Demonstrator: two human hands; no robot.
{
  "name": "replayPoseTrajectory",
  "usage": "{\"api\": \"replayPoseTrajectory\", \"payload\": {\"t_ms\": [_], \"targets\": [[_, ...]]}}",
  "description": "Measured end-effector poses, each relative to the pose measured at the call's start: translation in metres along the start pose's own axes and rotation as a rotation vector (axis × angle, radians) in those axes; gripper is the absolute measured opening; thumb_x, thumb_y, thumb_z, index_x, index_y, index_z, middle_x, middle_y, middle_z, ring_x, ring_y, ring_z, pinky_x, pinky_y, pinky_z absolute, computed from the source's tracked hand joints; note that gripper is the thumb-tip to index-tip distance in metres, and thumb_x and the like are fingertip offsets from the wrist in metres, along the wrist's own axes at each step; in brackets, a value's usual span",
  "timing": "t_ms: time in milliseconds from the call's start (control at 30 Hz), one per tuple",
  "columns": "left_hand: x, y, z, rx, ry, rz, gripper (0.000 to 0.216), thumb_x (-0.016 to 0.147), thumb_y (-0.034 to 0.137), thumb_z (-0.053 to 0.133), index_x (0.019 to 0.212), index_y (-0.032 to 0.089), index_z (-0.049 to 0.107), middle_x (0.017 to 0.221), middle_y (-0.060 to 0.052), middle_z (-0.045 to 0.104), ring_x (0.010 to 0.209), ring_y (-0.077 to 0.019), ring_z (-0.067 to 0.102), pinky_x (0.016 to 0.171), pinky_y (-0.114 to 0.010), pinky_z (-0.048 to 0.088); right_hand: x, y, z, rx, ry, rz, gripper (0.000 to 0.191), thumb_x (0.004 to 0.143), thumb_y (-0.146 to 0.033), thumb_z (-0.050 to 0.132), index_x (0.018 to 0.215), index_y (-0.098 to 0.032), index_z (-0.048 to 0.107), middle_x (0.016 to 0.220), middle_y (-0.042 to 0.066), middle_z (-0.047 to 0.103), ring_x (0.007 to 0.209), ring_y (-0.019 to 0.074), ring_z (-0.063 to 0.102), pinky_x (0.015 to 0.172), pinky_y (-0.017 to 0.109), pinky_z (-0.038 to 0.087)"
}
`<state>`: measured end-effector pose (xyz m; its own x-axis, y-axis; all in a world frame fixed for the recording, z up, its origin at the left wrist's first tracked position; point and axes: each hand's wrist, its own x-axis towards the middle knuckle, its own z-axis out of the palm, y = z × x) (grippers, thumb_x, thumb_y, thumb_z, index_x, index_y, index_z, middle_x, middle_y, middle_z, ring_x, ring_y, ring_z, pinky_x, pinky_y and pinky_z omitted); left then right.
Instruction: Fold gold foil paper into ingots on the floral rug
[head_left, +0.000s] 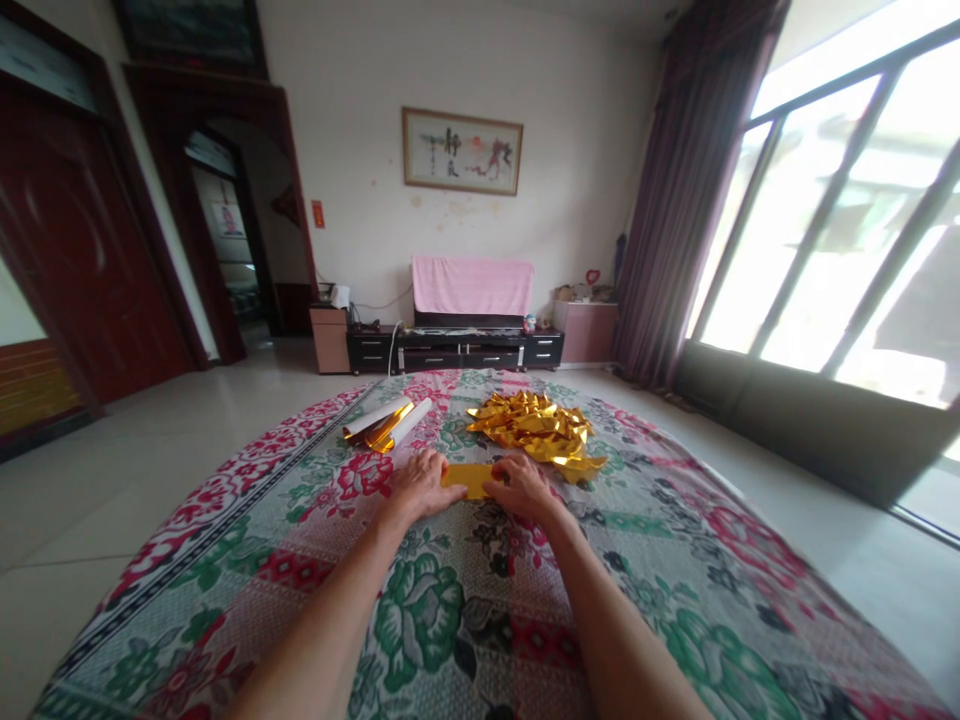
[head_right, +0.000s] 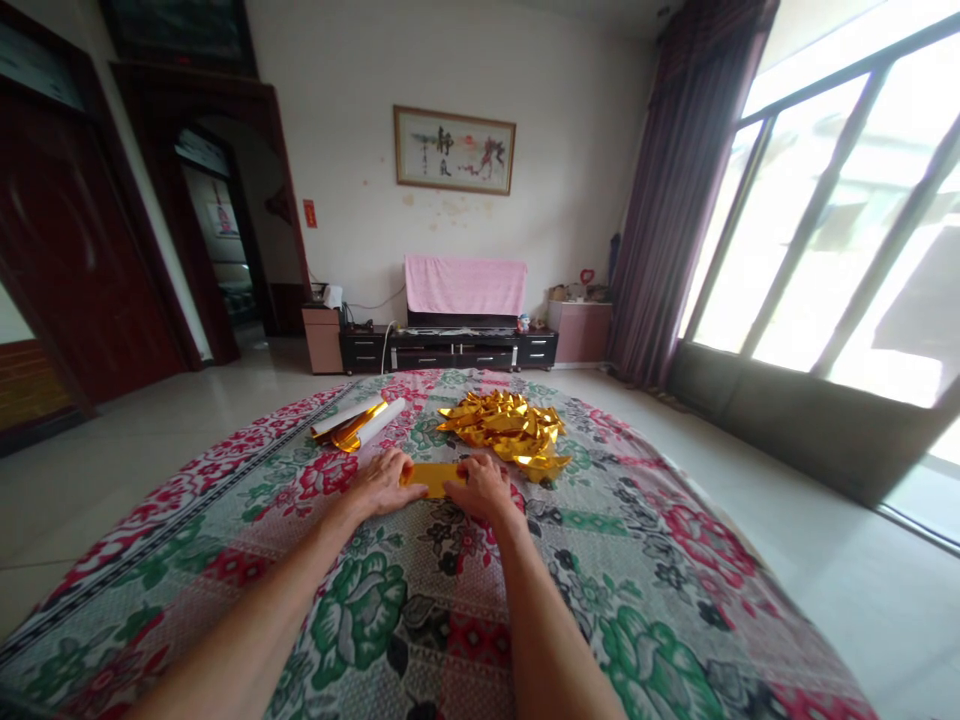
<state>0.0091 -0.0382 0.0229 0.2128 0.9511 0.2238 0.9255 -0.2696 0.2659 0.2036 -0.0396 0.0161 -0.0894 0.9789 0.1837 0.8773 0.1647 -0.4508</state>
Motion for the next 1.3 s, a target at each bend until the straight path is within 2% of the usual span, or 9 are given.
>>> {"api": "replayPoseTrajectory", "payload": {"t_ms": [133,333,467,667,967,1300], "targets": [[0.001,-0.002,0.004,0.012,0.018,0.012,0.038,0.069,0.053,0.055,0.087,0.020,0.052,0.098,-0.006,0.053,0.097,-0.0216,0.051,0.086,-0.032,0.039,-0.006,-0.009,0.006,-0.026,0.076,0.020,0.047,0.064,-0.060,0.057,0.089,-0.021,0.059,0.109,0.007,0.051,0.105,0.0254,0.045,0.091,0.040,0.029],[0.003,-0.004,0.007,0.006,0.029,0.029,0.039,0.070,0.055,0.054,0.086,0.019,0.052,0.098,-0.007,0.053,0.099,-0.0230,0.050,0.087,-0.034,0.039,-0.009,-0.013,0.012,-0.055,0.136,0.040,0.048,0.064,-0.059,0.059,0.091,-0.020,0.056,0.106,0.008,0.051,0.103,0.0258,0.046,0.089,0.039,0.029],[0.003,-0.008,0.007,-0.013,0.019,0.049,0.041,0.069,0.055,0.055,0.088,0.019,0.052,0.098,-0.007,0.053,0.098,-0.0232,0.051,0.085,-0.034,0.040,-0.006,-0.006,0.012,-0.046,0.113,0.013,0.047,0.063,-0.057,0.061,0.092,-0.020,0.056,0.107,0.007,0.051,0.104,0.0251,0.046,0.089,0.039,0.030],[0.005,-0.018,0.002,-0.078,-0.049,0.087,0.041,0.067,0.052,0.057,0.092,0.020,0.054,0.100,-0.005,0.054,0.098,-0.0225,0.051,0.085,-0.032,0.040,0.000,0.007,0.003,0.008,0.010,-0.058,0.046,0.061,-0.053,0.065,0.096,-0.023,0.059,0.112,0.005,0.050,0.105,0.0240,0.046,0.089,0.040,0.031],[0.008,-0.036,-0.004,-0.222,-0.129,0.240,0.033,0.065,0.039,0.060,0.092,0.021,0.059,0.106,-0.003,0.052,0.101,-0.0203,0.050,0.091,-0.029,0.037,0.005,0.016,-0.001,0.094,-0.054,-0.118,0.039,0.061,-0.039,0.067,0.095,-0.021,0.064,0.115,0.007,0.050,0.105,0.0234,0.047,0.088,0.033,0.036],[0.005,-0.033,-0.014,-0.256,-0.205,0.250,0.031,0.062,0.025,0.054,0.093,0.021,0.060,0.112,-0.003,0.051,0.104,-0.0190,0.049,0.092,-0.026,0.038,0.010,0.022,-0.004,0.153,-0.096,-0.191,0.025,0.060,-0.025,0.064,0.084,-0.019,0.066,0.112,0.005,0.053,0.102,0.0211,0.050,0.090,0.031,0.038]]}}
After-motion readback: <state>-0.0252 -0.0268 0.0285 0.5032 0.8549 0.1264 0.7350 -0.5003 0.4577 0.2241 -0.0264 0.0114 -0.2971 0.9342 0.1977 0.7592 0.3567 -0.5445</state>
